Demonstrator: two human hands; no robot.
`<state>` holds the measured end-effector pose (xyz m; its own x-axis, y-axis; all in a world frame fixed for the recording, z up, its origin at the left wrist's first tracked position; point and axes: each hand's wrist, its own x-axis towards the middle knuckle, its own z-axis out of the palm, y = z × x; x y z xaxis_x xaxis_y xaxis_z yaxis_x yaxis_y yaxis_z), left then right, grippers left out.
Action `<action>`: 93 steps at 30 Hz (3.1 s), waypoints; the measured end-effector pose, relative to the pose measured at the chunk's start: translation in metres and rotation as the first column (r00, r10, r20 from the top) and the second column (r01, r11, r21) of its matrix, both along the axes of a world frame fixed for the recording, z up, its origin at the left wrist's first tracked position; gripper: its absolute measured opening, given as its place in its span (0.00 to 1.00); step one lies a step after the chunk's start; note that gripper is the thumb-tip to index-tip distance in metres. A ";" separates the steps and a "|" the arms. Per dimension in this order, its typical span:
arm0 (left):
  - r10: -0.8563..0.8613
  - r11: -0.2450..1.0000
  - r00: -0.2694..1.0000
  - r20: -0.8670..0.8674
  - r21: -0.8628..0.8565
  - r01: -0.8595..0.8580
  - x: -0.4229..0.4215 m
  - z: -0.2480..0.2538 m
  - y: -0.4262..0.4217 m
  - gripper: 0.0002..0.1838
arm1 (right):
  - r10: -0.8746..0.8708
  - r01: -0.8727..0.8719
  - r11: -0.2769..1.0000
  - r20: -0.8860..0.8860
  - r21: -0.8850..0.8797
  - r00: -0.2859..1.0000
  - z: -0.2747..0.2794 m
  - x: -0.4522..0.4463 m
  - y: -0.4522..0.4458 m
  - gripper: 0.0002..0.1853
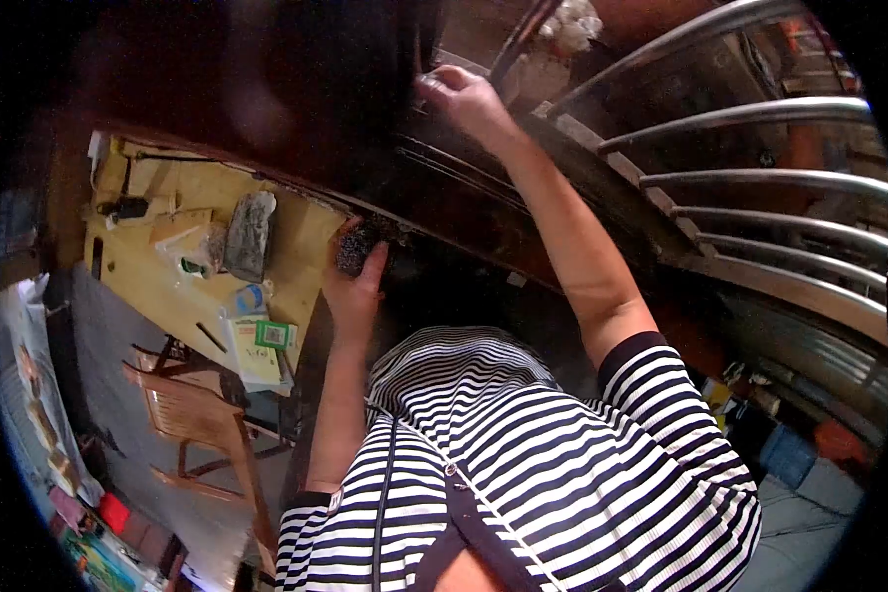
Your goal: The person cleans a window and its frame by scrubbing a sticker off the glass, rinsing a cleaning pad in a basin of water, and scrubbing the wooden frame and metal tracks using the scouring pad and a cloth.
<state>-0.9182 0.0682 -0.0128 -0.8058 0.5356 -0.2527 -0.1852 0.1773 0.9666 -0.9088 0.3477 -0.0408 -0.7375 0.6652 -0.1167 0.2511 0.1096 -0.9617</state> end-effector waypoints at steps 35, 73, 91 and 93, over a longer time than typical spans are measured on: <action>-0.071 0.993 0.986 0.149 0.105 0.056 0.012 0.003 0.018 0.15 | -0.180 -0.044 0.899 0.460 0.436 0.870 0.007 0.148 -0.025 0.17; -0.297 0.927 0.319 -0.900 -0.352 -0.128 0.034 -0.091 0.107 0.13 | -0.434 -0.013 0.560 0.306 0.828 0.847 -0.023 0.360 -0.033 0.14; -0.365 0.900 0.249 -0.897 -0.408 -0.153 0.038 -0.093 0.107 0.16 | -0.374 -0.214 0.669 0.571 0.712 0.730 -0.019 0.383 -0.032 0.23; -0.372 0.897 0.248 -0.895 -0.415 -0.152 0.039 -0.095 0.106 0.16 | -0.295 -0.221 0.661 0.520 0.717 0.802 -0.021 0.389 -0.024 0.22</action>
